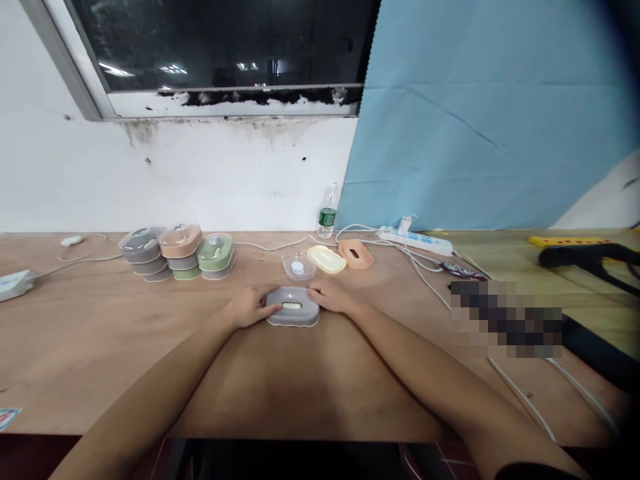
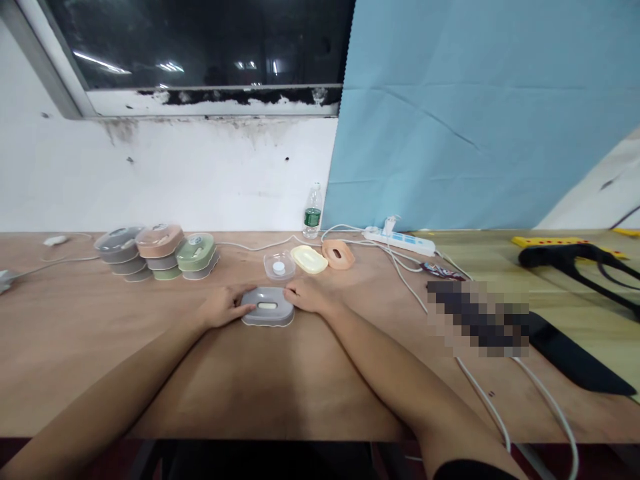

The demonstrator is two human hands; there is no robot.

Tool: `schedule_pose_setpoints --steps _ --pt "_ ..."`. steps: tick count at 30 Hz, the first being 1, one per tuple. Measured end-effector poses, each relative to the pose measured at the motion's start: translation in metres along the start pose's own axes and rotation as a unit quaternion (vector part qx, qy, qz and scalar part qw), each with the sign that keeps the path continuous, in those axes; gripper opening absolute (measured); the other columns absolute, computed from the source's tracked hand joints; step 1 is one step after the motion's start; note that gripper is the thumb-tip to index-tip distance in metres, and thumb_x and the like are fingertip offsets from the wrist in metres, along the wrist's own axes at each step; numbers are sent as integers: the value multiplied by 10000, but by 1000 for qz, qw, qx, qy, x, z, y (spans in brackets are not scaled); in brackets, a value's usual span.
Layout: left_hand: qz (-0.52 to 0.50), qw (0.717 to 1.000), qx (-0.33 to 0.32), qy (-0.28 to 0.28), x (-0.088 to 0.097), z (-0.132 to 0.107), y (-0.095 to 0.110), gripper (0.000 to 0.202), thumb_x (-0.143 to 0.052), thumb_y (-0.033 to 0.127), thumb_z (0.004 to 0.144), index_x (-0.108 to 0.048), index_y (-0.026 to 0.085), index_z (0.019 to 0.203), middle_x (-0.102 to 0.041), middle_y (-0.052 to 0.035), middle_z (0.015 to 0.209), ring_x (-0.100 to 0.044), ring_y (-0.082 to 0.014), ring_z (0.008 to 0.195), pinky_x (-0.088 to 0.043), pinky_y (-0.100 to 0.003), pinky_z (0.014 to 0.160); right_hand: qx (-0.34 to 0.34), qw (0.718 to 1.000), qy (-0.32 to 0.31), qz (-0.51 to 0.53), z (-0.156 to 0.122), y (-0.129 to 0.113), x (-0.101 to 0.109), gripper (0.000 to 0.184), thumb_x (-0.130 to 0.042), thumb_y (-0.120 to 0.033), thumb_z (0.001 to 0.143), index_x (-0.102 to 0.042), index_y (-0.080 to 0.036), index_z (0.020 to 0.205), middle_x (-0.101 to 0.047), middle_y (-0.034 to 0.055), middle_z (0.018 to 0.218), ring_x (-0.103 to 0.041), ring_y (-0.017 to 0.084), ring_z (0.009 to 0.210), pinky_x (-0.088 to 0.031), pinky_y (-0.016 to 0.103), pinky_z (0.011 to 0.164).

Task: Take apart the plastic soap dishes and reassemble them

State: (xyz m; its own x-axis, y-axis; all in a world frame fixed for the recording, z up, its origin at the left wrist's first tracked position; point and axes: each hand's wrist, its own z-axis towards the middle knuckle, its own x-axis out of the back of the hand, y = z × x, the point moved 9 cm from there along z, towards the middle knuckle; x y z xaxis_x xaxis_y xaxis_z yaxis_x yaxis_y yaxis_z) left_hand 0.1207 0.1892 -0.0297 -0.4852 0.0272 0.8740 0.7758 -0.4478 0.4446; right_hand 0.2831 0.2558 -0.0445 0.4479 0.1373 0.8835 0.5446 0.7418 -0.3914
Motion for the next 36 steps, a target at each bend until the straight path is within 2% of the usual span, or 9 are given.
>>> schedule_pose_setpoints --steps 2,5,8,12,17,24,30,33,36 --pt "-4 1000 9 1 -1 2 -1 634 -515 578 848 -546 138 1304 -644 -17 719 -582 -154 639 -412 -252 597 -17 1000 8 -7 1 2 -1 340 -458 -326 867 -494 -169 568 -503 -21 550 -413 97 531 -209 245 528" --pt "-2 1000 6 13 1 2 -2 622 -480 581 865 -535 153 1313 -659 -28 750 -595 -168 658 -428 -268 616 -55 994 91 -5 0 6 12 341 -483 -387 875 -555 -177 616 -551 -16 580 -451 109 548 -240 239 533" --pt "11 1000 7 21 5 1 -6 596 -448 582 883 -535 179 1314 -673 -35 782 -608 -177 672 -429 -273 615 -88 980 178 11 -6 10 29 228 -509 -377 874 -641 -191 879 -609 -15 638 -514 130 584 -307 239 568" --pt "27 999 21 37 10 0 -16 546 -408 581 904 -566 212 1274 -685 -36 808 -624 -182 700 -428 -274 622 -85 981 171 32 -3 13 28 359 -522 -327 876 -578 -196 1206 -634 -17 669 -546 144 601 -364 250 610" --pt "35 997 41 59 16 -3 -27 500 -386 559 923 -576 221 1239 -693 -36 814 -638 -198 740 -439 -293 657 -101 981 165 15 0 18 23 199 -562 -359 853 -650 -194 921 -644 2 684 -557 142 632 -354 245 605" --pt "21 989 43 143 30 -5 -30 477 -430 494 925 -500 198 1292 -673 -33 884 -613 -157 704 -467 -277 674 -160 949 271 19 -11 28 44 401 -704 -522 696 -551 -199 880 -531 -44 635 -493 131 591 -316 234 552" --pt "54 969 -26 240 47 -14 -13 583 -490 439 902 -337 202 1412 -572 -112 1183 -553 -126 704 -489 -290 720 -30 953 278 115 -18 0 43 354 -535 -499 856 -561 -182 1011 -565 -7 697 -501 133 596 -393 252 595" --pt "80 972 -70 210 42 -16 -2 568 -453 427 915 -347 177 1414 -618 -86 987 -564 -153 725 -479 -291 709 -6 959 246 142 -17 -16 37 397 -448 -535 900 -601 -178 988 -580 9 686 -509 143 593 -389 257 581" --pt "82 974 -57 205 39 -17 -2 574 -413 415 929 -323 170 1440 -623 -26 767 -570 -152 666 -455 -270 662 -18 963 224 145 -14 -20 32 469 -399 -585 907 -610 -179 805 -573 12 641 -502 142 591 -370 255 572"
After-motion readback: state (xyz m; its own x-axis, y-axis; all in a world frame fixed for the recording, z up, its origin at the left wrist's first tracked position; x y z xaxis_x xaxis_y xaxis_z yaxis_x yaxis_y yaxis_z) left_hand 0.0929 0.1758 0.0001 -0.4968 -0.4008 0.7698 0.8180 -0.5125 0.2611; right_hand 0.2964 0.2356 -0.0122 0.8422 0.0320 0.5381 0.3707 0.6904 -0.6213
